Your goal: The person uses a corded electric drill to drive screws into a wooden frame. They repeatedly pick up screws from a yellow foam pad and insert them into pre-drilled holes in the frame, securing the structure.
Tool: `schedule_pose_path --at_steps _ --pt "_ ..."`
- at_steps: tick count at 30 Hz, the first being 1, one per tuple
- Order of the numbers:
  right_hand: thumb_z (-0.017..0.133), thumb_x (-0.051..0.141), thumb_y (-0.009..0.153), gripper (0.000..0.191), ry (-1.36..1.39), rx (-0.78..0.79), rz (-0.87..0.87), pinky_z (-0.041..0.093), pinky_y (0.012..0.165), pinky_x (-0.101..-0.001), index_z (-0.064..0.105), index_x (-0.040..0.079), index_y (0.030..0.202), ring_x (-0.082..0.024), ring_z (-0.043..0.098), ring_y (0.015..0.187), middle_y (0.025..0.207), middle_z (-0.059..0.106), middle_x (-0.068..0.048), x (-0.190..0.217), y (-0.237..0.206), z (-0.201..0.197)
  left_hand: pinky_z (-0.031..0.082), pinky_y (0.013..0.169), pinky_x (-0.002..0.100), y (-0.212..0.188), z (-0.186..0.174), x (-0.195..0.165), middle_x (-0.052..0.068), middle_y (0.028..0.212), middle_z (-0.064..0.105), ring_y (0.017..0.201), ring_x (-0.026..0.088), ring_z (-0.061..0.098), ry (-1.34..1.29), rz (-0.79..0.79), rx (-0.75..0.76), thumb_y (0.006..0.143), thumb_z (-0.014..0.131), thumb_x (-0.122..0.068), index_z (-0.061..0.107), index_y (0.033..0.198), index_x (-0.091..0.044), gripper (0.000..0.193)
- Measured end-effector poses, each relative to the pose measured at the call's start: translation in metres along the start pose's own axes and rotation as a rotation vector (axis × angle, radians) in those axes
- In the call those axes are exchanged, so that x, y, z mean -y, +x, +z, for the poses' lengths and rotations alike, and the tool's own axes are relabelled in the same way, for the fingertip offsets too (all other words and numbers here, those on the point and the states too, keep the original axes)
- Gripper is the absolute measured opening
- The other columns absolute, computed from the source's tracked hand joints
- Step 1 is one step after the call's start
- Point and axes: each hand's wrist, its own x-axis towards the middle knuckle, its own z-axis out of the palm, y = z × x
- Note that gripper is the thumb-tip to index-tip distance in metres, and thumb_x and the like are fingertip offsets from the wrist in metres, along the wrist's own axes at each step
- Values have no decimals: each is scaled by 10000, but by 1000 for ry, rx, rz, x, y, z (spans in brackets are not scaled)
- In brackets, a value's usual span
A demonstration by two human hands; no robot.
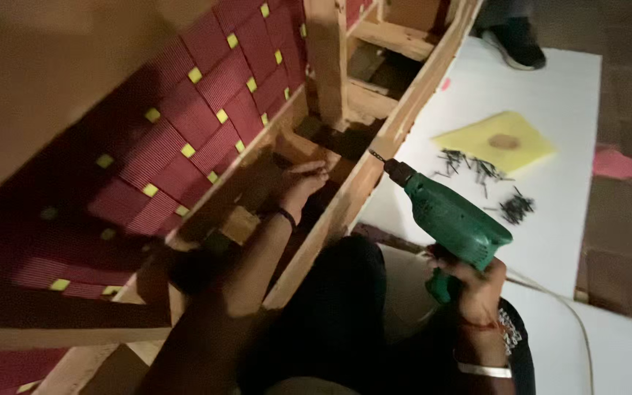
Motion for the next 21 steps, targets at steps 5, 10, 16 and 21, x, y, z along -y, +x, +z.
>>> schedule_pose_path --at_steps 5,10,16,21 --pt "536 76 834 325 -2 -97 0 579 587 -377 660 -149 1034 -283 699 697 882 738 -221 4 -22 -16 568 794 337 -62 32 35 67 946 773 859 190 702 310 377 -34 920 731 -149 767 1037 -44 162" --pt "594 15 749 439 -49 -171 -8 593 549 -396 630 -133 1161 -267 717 748 959 738 -205 28 -18 -37 538 777 383 -64 41 44 106 932 731 861 257 685 643 605 -269 902 709 -148 696 975 -69 109" --pt "618 -12 783 327 -161 -212 -82 556 612 -381 658 -176 1063 -265 704 767 943 726 -228 51 17 -58 516 822 418 -72 58 36 139 928 666 885 315 648 675 478 -342 979 631 -147 639 1009 -68 84" --pt "613 -25 722 384 86 -57 -146 597 707 -374 648 -102 1097 -265 695 771 925 695 -194 57 69 -76 497 796 438 -92 77 15 145 973 614 886 328 610 660 447 -477 976 624 -155 583 1050 -32 149"
